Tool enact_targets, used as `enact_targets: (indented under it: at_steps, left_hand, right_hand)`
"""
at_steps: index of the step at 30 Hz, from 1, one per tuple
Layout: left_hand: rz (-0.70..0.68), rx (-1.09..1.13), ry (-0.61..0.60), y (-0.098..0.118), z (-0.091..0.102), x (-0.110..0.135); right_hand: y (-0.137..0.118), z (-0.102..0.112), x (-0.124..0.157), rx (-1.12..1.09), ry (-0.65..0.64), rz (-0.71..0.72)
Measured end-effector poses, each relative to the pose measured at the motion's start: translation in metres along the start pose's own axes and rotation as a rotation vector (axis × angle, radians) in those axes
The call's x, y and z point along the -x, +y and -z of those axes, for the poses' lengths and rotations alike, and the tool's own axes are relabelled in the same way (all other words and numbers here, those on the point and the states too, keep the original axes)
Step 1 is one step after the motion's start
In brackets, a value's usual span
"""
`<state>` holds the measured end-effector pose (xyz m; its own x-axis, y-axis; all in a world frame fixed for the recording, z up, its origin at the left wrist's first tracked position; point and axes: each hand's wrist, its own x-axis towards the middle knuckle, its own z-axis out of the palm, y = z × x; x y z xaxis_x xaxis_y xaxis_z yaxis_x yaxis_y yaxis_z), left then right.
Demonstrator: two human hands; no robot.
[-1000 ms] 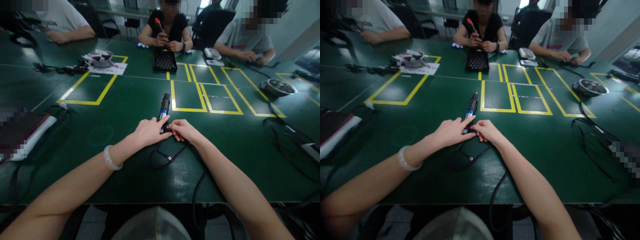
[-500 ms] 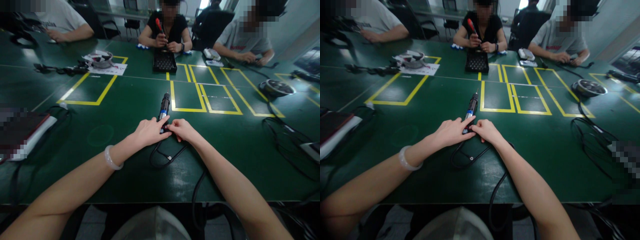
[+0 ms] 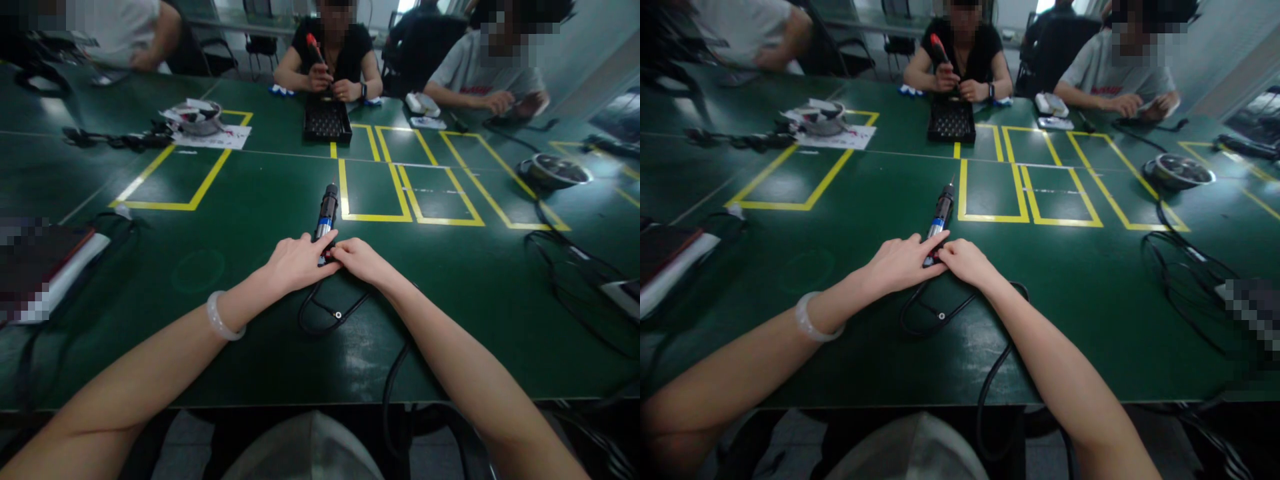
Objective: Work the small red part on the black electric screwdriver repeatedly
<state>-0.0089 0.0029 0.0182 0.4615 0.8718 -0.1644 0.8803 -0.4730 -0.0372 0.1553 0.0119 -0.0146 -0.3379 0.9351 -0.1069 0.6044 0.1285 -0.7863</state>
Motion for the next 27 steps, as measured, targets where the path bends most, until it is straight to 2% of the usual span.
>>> enact_targets:
  at_steps: [6, 12, 17, 22, 27]
  left_hand:
    - [0.025, -0.016, 0.033, 0.001, -0.002, 0.001]
    - [0.053, -0.016, 0.042, 0.004, -0.003, 0.001]
    - [0.083, -0.023, 0.047, -0.002, 0.000, -0.001]
    - [0.096, -0.052, 0.049, -0.024, -0.001, -0.003]
    - [0.132, -0.087, 0.038, -0.063, -0.006, 0.004]
  right_hand:
    - [0.006, 0.001, 0.001, -0.111, -0.020, 0.013]
    - [0.014, 0.001, 0.002, -0.166, 0.018, 0.018]
    - [0.022, 0.005, 0.003, -0.201, 0.059, -0.012]
    - [0.023, 0.011, 0.005, -0.202, 0.106, -0.034]
    - [0.023, 0.015, 0.005, -0.202, 0.170, -0.014]
